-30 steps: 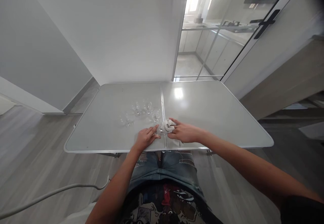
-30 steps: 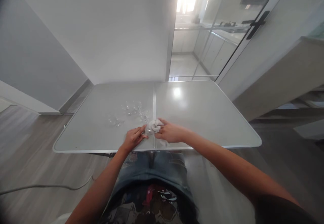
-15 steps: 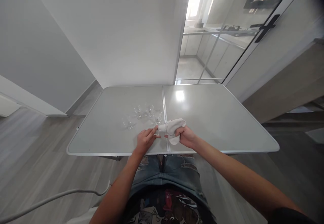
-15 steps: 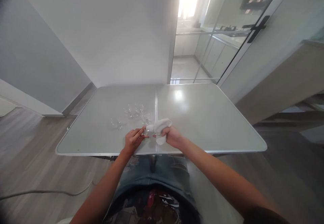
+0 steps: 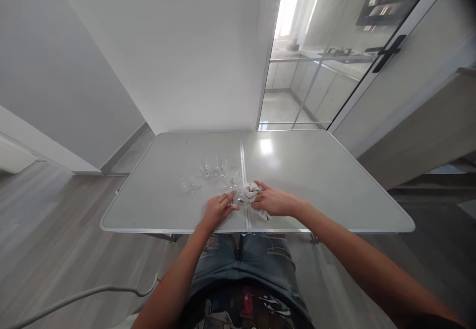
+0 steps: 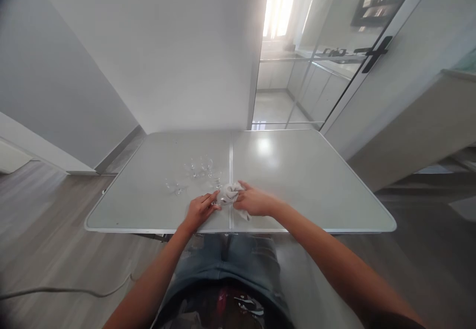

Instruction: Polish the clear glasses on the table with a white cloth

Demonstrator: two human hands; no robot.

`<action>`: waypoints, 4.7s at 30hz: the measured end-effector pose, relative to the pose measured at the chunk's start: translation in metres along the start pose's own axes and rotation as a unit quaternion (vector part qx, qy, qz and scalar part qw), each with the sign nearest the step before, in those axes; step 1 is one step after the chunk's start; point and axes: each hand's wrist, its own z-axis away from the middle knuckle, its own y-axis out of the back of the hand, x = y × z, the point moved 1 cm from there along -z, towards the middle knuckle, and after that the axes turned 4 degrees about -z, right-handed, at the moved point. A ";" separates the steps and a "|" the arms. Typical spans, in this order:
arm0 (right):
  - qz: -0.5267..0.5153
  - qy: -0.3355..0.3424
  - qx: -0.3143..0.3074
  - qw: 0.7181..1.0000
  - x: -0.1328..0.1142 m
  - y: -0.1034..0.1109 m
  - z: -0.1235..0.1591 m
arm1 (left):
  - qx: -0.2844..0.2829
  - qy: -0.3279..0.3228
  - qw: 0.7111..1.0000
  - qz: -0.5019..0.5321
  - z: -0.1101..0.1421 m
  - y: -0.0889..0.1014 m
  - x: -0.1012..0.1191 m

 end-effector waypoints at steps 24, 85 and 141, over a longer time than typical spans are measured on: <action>-0.428 -0.120 0.205 0.872 -0.024 -0.026 -0.006 | 0.122 -0.087 0.989 -0.015 -0.013 0.001 -0.005; -0.718 -0.143 0.535 0.421 -0.061 -0.035 -0.027 | 0.043 0.294 0.871 0.391 -0.046 0.048 0.086; -0.766 -0.216 0.462 0.392 -0.011 -0.031 -0.028 | -0.026 0.291 0.836 0.464 -0.040 0.039 0.086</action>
